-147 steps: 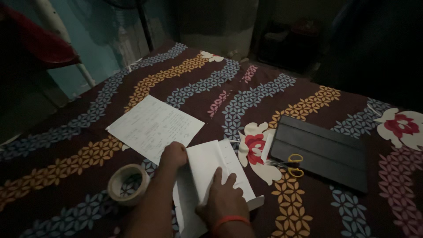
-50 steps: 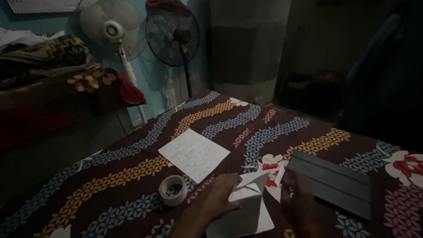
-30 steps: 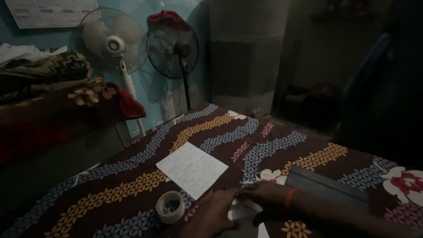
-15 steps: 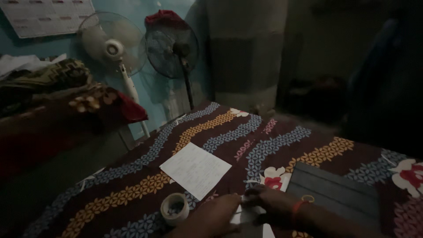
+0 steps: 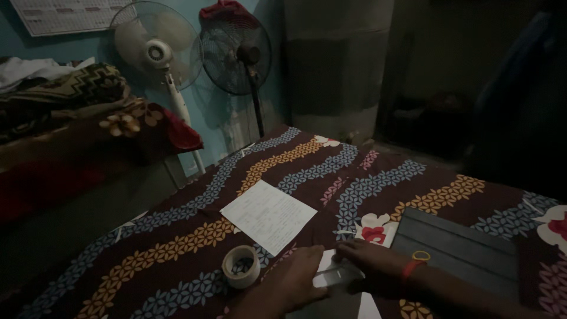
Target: The person folds a white sheet of paper around a rectangular box, creases the edges, and secures the folds with clear tape. They then use scissors to trim excess paper and continue folding and taping to form a wrapped package.
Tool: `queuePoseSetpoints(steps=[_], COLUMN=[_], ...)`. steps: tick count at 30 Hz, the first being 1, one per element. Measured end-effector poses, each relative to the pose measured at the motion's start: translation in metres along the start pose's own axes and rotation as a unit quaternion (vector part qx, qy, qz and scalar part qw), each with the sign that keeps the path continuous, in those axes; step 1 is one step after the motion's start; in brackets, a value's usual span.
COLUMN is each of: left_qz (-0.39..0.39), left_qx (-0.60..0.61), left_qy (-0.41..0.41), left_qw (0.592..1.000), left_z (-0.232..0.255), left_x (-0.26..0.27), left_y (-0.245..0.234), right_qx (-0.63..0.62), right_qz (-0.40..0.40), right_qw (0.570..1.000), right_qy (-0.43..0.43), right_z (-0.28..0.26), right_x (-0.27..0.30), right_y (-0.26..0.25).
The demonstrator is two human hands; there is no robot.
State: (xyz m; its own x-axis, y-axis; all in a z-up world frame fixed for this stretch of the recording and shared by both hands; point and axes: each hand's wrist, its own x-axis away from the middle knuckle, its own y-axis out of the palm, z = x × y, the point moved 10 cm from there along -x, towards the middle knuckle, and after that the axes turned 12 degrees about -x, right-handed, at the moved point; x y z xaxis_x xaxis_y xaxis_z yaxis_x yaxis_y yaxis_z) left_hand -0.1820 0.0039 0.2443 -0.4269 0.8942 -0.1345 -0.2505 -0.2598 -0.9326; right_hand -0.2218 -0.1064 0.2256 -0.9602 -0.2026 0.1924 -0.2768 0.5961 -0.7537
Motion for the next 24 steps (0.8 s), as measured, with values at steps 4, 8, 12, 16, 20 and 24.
queuePoseSetpoints(steps=[4,8,12,16,20,24], left_qz=[-0.057,-0.029,0.006,-0.001,-0.016,-0.018], left_qx=[0.013,0.042,0.052,0.067,0.017,0.008], left_qy=[-0.034,-0.008,0.008,0.013,-0.013,-0.006], left_qw=[0.998,0.999,0.999,0.998,1.0,1.0], left_z=[-0.001,0.005,0.006,0.008,0.006,0.01], left_x=[0.002,0.003,0.002,0.003,0.003,0.006], left_y=[-0.001,-0.009,-0.012,-0.008,-0.008,-0.009], right_qx=[0.007,0.02,0.018,0.07,0.145,0.208], right_qz=[-0.008,-0.007,0.004,0.03,0.128,0.151], right_qw=[1.0,1.0,0.999,0.993,0.97,0.962], right_qy=[0.005,-0.014,-0.038,-0.093,-0.148,-0.095], right_z=[-0.006,-0.009,-0.004,-0.008,-0.025,-0.027], right_x=[0.006,0.0,-0.003,0.0,0.015,0.025], right_y=[-0.001,-0.001,0.001,0.0,-0.015,-0.011])
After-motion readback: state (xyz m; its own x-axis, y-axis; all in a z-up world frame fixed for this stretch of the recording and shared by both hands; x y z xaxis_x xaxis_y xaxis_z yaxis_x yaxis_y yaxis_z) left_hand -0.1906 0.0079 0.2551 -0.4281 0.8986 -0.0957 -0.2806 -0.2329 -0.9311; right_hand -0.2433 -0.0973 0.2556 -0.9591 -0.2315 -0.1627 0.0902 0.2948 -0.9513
